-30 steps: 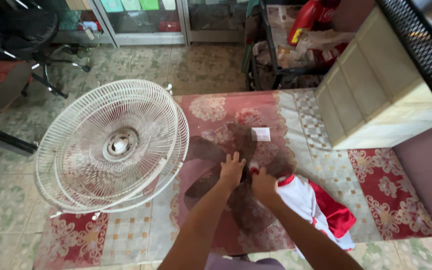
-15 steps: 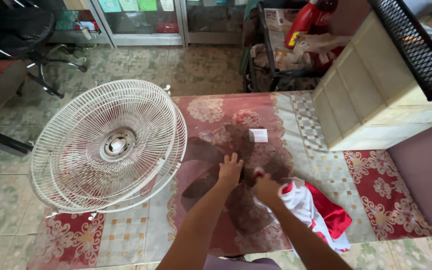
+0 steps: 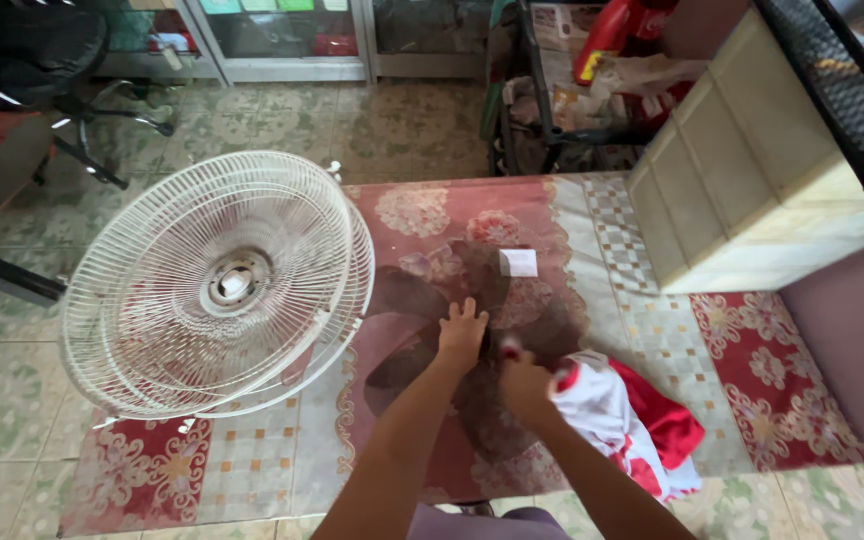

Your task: The person wipes a detached fan blade with a cloth on a table, then attaches the cleaned blade to a standing fan. The person handles the fan blade and cloth throughout, and reassembles the blade onto the fan at the end.

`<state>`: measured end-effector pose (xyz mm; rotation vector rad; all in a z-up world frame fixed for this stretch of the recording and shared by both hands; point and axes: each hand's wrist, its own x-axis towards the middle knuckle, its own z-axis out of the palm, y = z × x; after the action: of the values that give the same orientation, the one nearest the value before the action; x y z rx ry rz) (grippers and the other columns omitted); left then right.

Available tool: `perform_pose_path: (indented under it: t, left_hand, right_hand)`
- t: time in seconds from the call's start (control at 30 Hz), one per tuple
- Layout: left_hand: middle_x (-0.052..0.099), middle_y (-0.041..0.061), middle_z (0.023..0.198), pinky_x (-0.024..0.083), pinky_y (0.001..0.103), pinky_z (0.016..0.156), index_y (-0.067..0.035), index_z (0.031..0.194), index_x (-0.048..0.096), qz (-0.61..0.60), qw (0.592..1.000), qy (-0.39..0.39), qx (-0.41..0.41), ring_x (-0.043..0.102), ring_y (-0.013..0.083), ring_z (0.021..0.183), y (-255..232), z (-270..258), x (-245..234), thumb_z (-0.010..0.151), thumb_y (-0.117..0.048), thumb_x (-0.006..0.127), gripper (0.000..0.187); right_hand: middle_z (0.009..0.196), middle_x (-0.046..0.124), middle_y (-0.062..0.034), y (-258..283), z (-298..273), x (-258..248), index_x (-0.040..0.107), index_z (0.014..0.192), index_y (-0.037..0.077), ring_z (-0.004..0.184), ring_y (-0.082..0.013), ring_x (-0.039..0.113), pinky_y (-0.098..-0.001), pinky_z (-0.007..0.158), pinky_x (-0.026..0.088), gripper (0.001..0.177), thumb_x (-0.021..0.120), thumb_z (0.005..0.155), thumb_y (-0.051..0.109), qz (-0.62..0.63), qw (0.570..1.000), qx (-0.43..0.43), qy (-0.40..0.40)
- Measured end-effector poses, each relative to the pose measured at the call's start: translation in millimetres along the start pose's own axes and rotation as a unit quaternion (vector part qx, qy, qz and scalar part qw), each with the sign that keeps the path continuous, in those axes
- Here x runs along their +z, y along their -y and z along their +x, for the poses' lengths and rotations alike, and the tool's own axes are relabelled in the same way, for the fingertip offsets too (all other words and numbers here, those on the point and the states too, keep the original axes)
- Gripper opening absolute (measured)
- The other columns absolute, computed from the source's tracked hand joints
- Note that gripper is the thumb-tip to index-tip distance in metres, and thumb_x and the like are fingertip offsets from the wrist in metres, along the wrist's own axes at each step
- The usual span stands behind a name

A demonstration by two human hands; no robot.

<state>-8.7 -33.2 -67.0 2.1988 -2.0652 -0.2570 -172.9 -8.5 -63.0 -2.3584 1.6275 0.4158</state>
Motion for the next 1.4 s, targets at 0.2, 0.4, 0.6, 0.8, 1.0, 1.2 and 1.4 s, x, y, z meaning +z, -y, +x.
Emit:
perform_pose_path:
  t: [0.2, 0.4, 0.6, 0.8, 1.0, 1.2, 1.4]
  left_hand:
    - [0.039, 0.013, 0.143, 0.051, 0.056, 0.097, -0.019, 0.133, 0.057, -0.028, 0.999, 0.014, 0.006, 0.043, 0.0399, 0.131, 2, -4, -6, 0.08, -0.01, 0.071, 0.055]
    - [0.044, 0.011, 0.141, 0.052, 0.056, 0.097, -0.018, 0.128, 0.062, -0.012, 1.0, -0.014, -0.007, 0.048, 0.0364, 0.128, -5, -4, -2, 0.088, -0.012, 0.066, 0.04]
    - [0.043, 0.011, 0.143, 0.051, 0.058, 0.098, -0.02, 0.129, 0.061, -0.026, 1.0, -0.007, -0.013, 0.046, 0.0381, 0.131, 0, 3, 8, 0.09, -0.013, 0.068, 0.04]
    - [0.036, 0.014, 0.151, 0.05, 0.056, 0.099, -0.02, 0.139, 0.055, -0.016, 1.0, 0.01, 0.001, 0.041, 0.0425, 0.135, 3, -6, -2, 0.082, -0.01, 0.073, 0.061]
    - [0.039, 0.013, 0.148, 0.051, 0.057, 0.099, -0.018, 0.137, 0.056, -0.015, 1.0, 0.021, -0.007, 0.043, 0.0408, 0.134, 1, -6, -6, 0.085, -0.008, 0.07, 0.054]
    - [0.039, 0.013, 0.145, 0.051, 0.057, 0.097, -0.019, 0.132, 0.059, -0.029, 1.0, -0.003, -0.006, 0.044, 0.0403, 0.13, 0, -4, 2, 0.084, -0.012, 0.07, 0.05]
    - [0.046, 0.01, 0.139, 0.053, 0.055, 0.097, -0.021, 0.131, 0.062, -0.034, 0.999, -0.028, 0.001, 0.049, 0.0368, 0.128, 3, -3, 11, 0.094, -0.014, 0.063, 0.038]
  right_hand:
    - [0.129, 0.059, -0.0199, -22, -16, -6, 0.066, 0.117, 0.012, 0.106, -0.0378, 0.069, -0.0527, 0.085, 0.056, 0.042, 0.069, 0.082, 0.034, -0.009, 1.0, -0.003, 0.015]
    - [0.125, 0.06, -0.0244, -41, -5, -11, 0.067, 0.118, 0.008, 0.102, -0.0408, 0.069, -0.0563, 0.085, 0.055, 0.04, 0.063, 0.092, 0.039, 0.031, 0.999, 0.031, 0.002]
    - [0.124, 0.064, -0.0197, 23, -21, -2, 0.07, 0.115, 0.009, 0.101, -0.0389, 0.07, -0.0556, 0.086, 0.056, 0.031, 0.06, 0.091, 0.026, -0.042, 0.997, -0.062, -0.019]
    - [0.123, 0.064, -0.0205, -34, -26, -17, 0.064, 0.121, 0.007, 0.106, -0.0366, 0.065, -0.0543, 0.077, 0.058, 0.04, 0.066, 0.091, 0.035, -0.009, 0.999, -0.011, 0.036]
    - [0.119, 0.063, -0.0101, -17, 9, 30, 0.076, 0.102, 0.016, 0.099, -0.033, 0.069, -0.0473, 0.073, 0.061, 0.018, 0.065, 0.09, 0.024, -0.116, 0.985, -0.127, -0.016]
    - [0.124, 0.056, -0.0119, -29, -7, 11, 0.075, 0.105, 0.015, 0.092, -0.0331, 0.073, -0.0485, 0.074, 0.059, 0.024, 0.064, 0.093, 0.034, -0.091, 0.991, -0.095, -0.003]
    - [0.136, 0.053, -0.0178, -88, 28, -26, 0.064, 0.131, 0.021, 0.12, -0.0382, 0.062, -0.0543, 0.092, 0.055, 0.056, 0.073, 0.084, 0.05, -0.032, 0.996, 0.066, 0.05]
